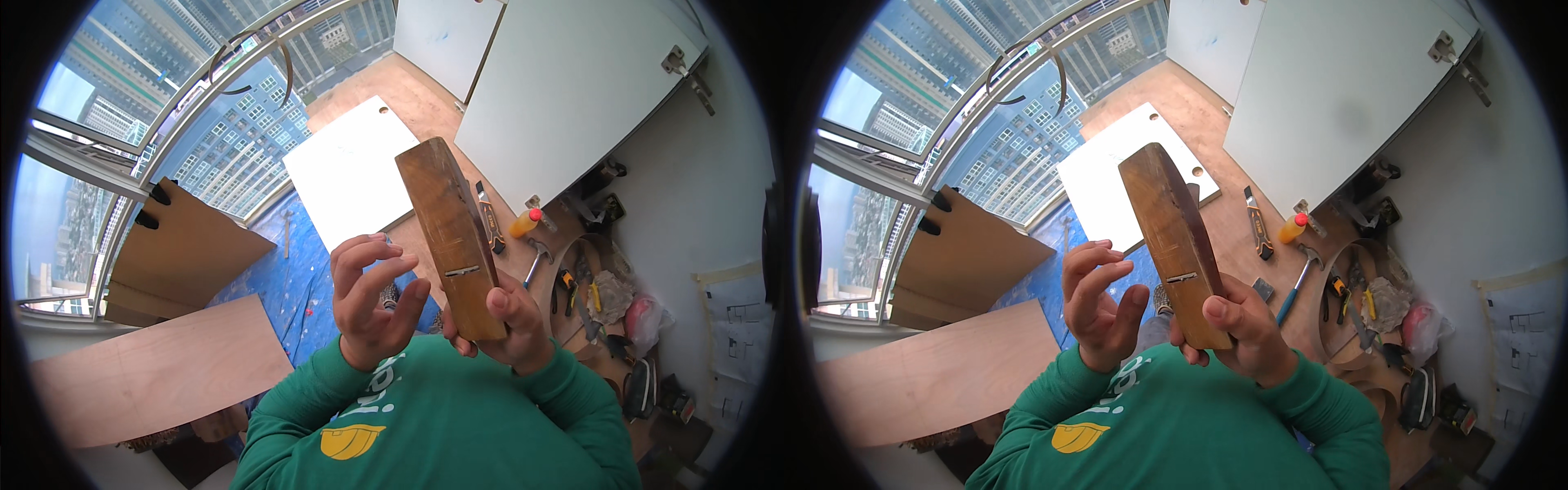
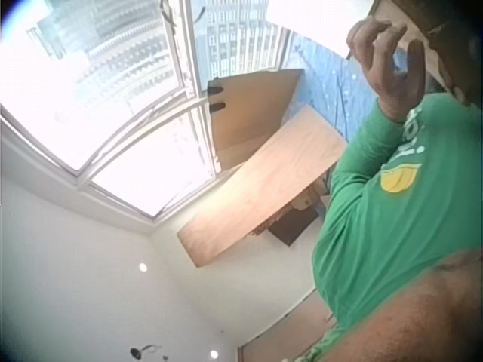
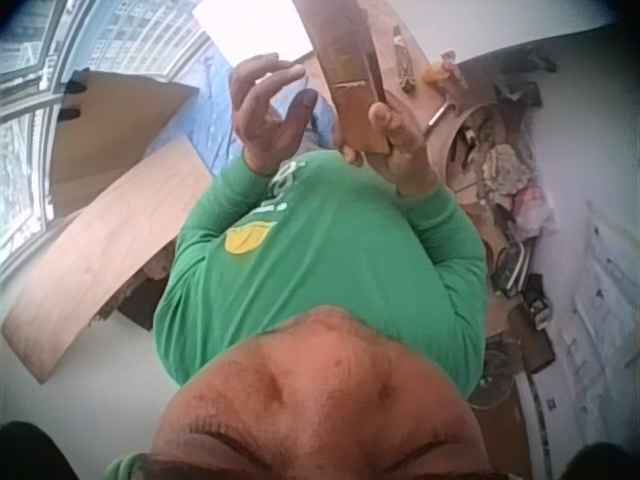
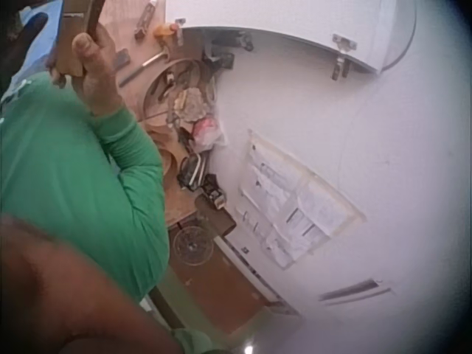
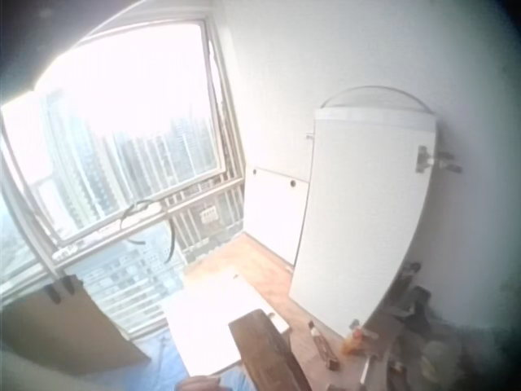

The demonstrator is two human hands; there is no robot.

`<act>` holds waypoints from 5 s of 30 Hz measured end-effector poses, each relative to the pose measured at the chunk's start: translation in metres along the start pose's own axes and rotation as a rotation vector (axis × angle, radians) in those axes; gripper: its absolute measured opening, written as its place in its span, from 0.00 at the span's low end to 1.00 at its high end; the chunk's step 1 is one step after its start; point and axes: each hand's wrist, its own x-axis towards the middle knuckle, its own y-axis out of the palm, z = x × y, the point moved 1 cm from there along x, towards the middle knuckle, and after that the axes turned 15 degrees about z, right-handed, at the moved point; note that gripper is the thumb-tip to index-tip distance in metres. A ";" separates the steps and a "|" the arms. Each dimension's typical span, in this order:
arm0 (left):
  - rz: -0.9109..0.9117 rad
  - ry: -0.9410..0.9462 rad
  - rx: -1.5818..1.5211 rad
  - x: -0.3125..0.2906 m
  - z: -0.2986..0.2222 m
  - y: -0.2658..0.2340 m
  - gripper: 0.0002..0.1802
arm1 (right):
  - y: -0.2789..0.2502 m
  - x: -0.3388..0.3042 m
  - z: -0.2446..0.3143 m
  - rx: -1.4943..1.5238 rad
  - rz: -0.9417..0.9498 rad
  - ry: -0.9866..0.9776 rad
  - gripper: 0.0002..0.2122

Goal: The person smooths a white cabinet door with a hand plane, then applies glue from a bottle along the edge of a wooden board. The person handles the door and board while working on a blue protective sheet on the floor.

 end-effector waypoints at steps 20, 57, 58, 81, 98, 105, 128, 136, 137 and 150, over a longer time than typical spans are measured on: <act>0.314 0.310 0.766 0.023 -0.016 0.000 0.13 | -0.002 -0.002 -0.005 -0.302 -0.200 -0.058 0.23; 0.421 0.157 0.467 0.018 0.016 0.009 0.19 | -0.013 0.000 -0.013 -0.211 -0.265 -0.029 0.24; 0.394 0.223 0.481 0.020 0.014 0.010 0.18 | -0.013 -0.001 -0.012 -0.215 -0.259 -0.029 0.24; 1.019 -1.159 -0.031 -0.257 0.147 -0.119 0.27 | -0.166 -0.228 -0.240 -0.753 -1.047 0.341 0.16; 0.947 -0.046 -1.569 0.036 -0.100 0.033 0.31 | -0.221 -0.310 -0.341 -1.125 -1.265 0.618 0.17; 0.567 0.235 -1.653 0.049 -0.115 0.051 0.33 | -0.218 -0.298 -0.342 -1.163 -1.284 0.605 0.18; -0.216 -1.397 -0.278 -0.029 0.621 -0.259 0.44 | -0.169 0.034 -0.310 -0.621 -1.308 0.698 0.12; -0.227 -1.394 -0.741 -0.010 0.703 -0.247 0.44 | -0.185 0.200 -0.304 -0.539 -0.994 0.693 0.16; -0.277 -1.403 -0.773 -0.009 0.711 -0.247 0.43 | -0.187 0.204 -0.303 -0.551 -0.976 0.730 0.16; -0.176 -1.103 -0.991 0.021 0.672 -0.258 0.37 | -0.242 0.272 -0.205 -0.942 -1.102 0.388 0.14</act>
